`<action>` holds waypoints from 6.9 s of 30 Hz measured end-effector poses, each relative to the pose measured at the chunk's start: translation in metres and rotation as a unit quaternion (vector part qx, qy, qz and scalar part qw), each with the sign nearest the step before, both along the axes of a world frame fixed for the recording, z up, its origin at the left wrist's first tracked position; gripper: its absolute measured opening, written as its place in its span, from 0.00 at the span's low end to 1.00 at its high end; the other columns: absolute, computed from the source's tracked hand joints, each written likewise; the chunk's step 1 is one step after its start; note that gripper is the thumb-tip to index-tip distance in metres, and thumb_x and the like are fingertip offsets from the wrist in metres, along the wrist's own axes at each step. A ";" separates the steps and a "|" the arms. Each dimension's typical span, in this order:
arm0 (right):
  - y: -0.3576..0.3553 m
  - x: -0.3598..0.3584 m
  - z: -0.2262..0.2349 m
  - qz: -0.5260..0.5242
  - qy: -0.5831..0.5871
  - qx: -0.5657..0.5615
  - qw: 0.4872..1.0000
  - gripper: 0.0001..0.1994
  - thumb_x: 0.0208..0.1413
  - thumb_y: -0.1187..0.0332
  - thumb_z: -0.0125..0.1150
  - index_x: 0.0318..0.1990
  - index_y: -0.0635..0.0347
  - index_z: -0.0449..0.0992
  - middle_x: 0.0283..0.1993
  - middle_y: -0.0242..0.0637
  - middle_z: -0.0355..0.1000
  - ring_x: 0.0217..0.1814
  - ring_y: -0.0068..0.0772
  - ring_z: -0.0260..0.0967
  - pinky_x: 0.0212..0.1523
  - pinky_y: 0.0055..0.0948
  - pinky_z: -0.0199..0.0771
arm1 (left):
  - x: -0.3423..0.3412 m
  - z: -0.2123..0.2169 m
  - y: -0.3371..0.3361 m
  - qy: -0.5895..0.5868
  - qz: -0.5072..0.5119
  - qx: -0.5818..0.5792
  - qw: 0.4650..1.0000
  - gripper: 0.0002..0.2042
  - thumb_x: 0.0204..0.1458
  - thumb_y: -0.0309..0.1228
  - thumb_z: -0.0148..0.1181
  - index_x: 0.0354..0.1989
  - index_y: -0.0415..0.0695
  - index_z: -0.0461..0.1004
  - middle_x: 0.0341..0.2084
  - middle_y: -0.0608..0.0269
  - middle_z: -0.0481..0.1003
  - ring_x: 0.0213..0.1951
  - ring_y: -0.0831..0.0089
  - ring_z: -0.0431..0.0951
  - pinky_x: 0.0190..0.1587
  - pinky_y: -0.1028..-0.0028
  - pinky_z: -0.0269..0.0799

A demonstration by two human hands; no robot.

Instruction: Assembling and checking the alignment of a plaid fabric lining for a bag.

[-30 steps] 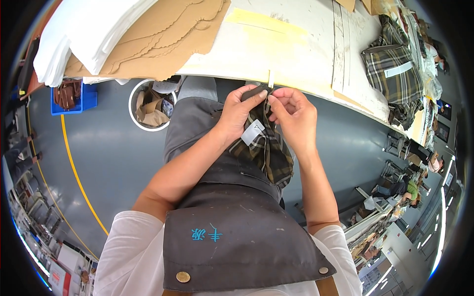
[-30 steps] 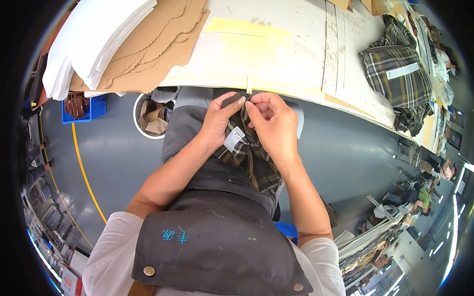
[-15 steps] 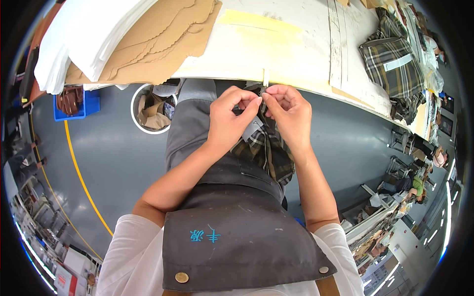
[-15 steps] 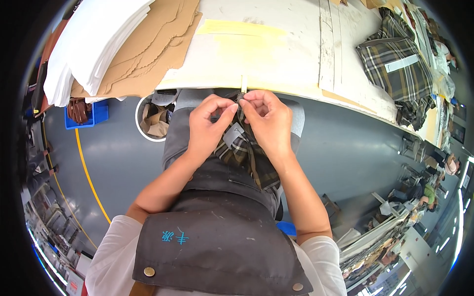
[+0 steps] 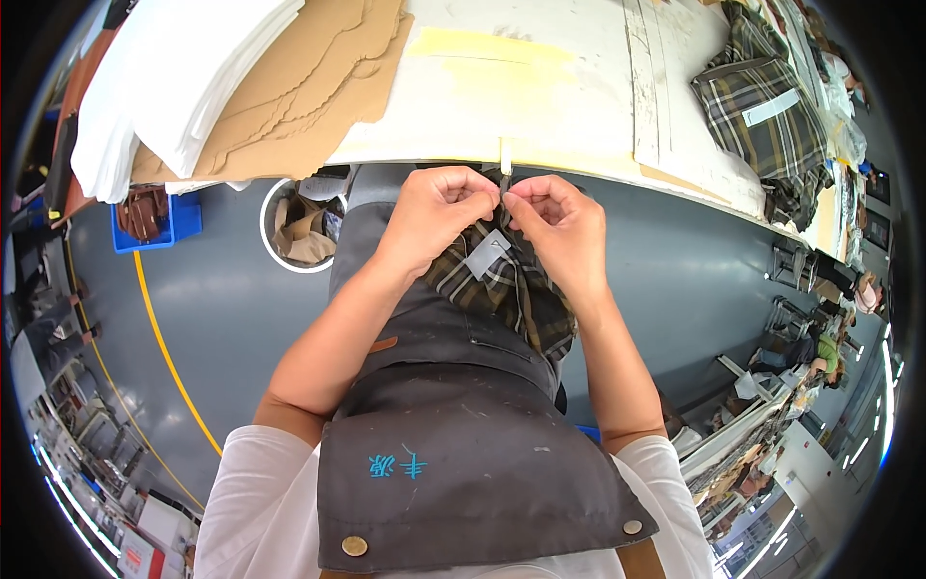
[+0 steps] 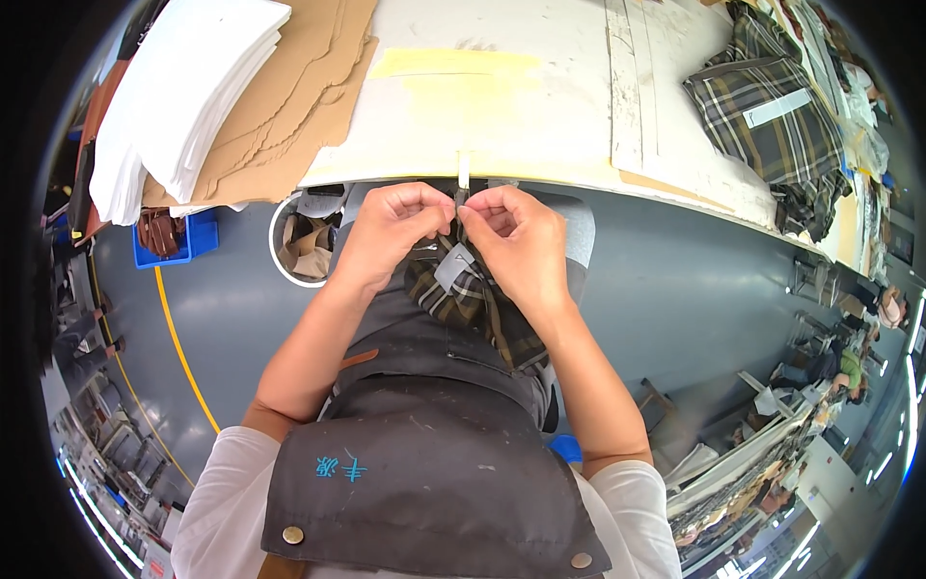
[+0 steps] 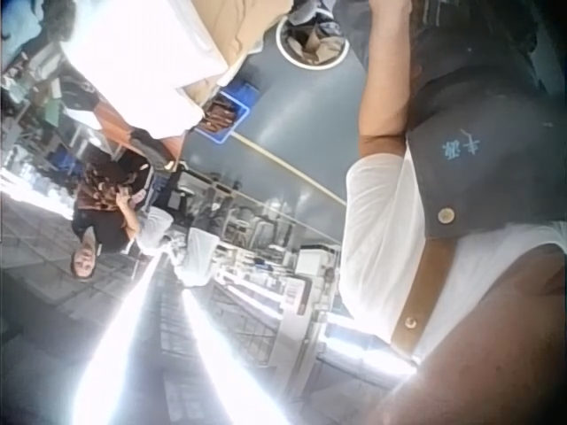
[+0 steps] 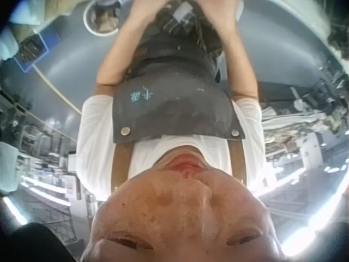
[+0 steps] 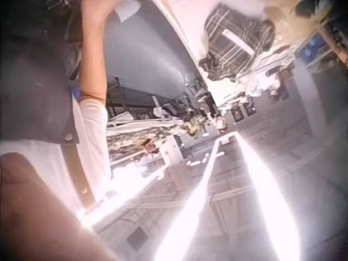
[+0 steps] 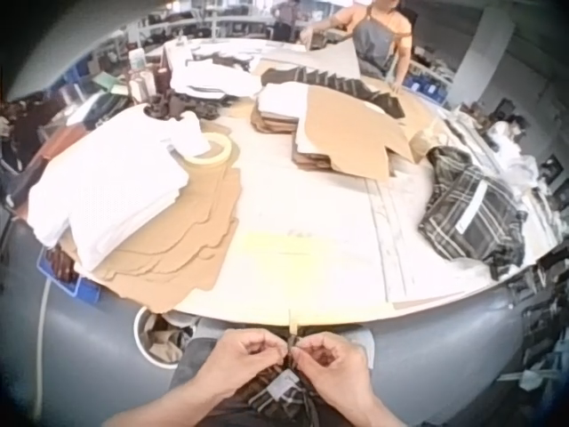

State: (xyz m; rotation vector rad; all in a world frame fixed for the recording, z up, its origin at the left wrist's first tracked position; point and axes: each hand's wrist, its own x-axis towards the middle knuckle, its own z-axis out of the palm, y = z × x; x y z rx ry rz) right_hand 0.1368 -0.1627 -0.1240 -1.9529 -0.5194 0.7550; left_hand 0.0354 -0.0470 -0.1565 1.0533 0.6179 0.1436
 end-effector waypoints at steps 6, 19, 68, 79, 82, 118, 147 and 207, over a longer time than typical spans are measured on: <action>0.003 0.002 0.003 0.027 -0.028 -0.022 0.999 0.04 0.44 0.75 0.60 0.28 0.66 0.75 0.24 0.35 0.74 0.25 0.20 0.70 0.28 0.19 0.70 | 0.003 0.000 -0.003 0.001 0.002 -0.008 1.000 0.03 0.45 0.21 0.55 0.28 0.36 0.74 0.23 0.66 0.73 0.26 0.82 0.70 0.31 0.82 0.65; 0.005 0.000 0.008 0.044 -0.091 -0.028 0.994 0.04 0.41 0.76 0.60 0.27 0.67 0.74 0.24 0.36 0.74 0.25 0.22 0.71 0.28 0.21 0.72 | 0.002 -0.005 -0.012 -0.003 0.041 -0.027 0.999 0.03 0.45 0.20 0.55 0.29 0.36 0.73 0.24 0.63 0.74 0.27 0.80 0.72 0.32 0.81 0.68; -0.017 -0.029 -0.005 -0.018 -0.072 -0.047 0.996 0.13 0.46 0.72 0.61 0.38 0.62 0.65 0.22 0.33 0.68 0.20 0.20 0.65 0.23 0.21 0.67 | 0.016 -0.066 -0.021 -0.162 -0.001 -0.304 0.939 0.12 0.48 0.33 0.60 0.36 0.38 0.71 0.30 0.60 0.74 0.33 0.75 0.74 0.39 0.76 0.71; -0.045 -0.066 -0.002 0.079 -0.256 -0.037 0.963 0.09 0.42 0.78 0.61 0.33 0.62 0.71 0.23 0.40 0.69 0.21 0.36 0.69 0.22 0.29 0.68 | 0.015 -0.058 -0.027 -0.151 0.046 -0.327 0.932 0.09 0.49 0.31 0.58 0.36 0.40 0.71 0.26 0.58 0.74 0.28 0.76 0.74 0.33 0.78 0.72; -0.046 -0.065 0.019 0.150 -0.079 -0.059 0.984 0.06 0.46 0.74 0.61 0.31 0.64 0.72 0.18 0.35 0.68 0.18 0.25 0.67 0.20 0.24 0.66 | 0.013 -0.055 -0.025 -0.116 0.040 -0.291 0.949 0.09 0.49 0.31 0.58 0.35 0.40 0.71 0.26 0.59 0.74 0.28 0.77 0.74 0.33 0.78 0.72; -0.030 -0.063 -0.003 0.113 -0.272 -0.123 0.948 0.10 0.49 0.70 0.56 0.21 0.63 0.63 0.19 0.42 0.65 0.18 0.46 0.64 0.20 0.37 0.64 | 0.022 -0.093 -0.034 -0.248 -0.011 -0.307 0.919 0.08 0.51 0.34 0.57 0.32 0.42 0.71 0.24 0.59 0.75 0.27 0.75 0.75 0.32 0.77 0.72; -0.004 -0.004 0.002 -0.025 0.055 0.002 0.998 0.05 0.51 0.73 0.56 0.31 0.67 0.73 0.22 0.32 0.72 0.23 0.17 0.69 0.23 0.16 0.68 | 0.016 -0.075 -0.028 -0.155 0.002 -0.298 0.942 0.10 0.51 0.37 0.56 0.31 0.43 0.71 0.24 0.67 0.73 0.26 0.80 0.72 0.29 0.79 0.71; 0.008 -0.016 -0.034 -0.055 -0.256 -0.001 0.965 0.07 0.49 0.72 0.59 0.24 0.65 0.69 0.20 0.38 0.68 0.18 0.28 0.65 0.21 0.27 0.65 | 0.016 -0.074 -0.026 -0.173 0.012 -0.312 0.934 0.10 0.51 0.31 0.56 0.38 0.39 0.73 0.31 0.67 0.74 0.32 0.81 0.73 0.36 0.79 0.70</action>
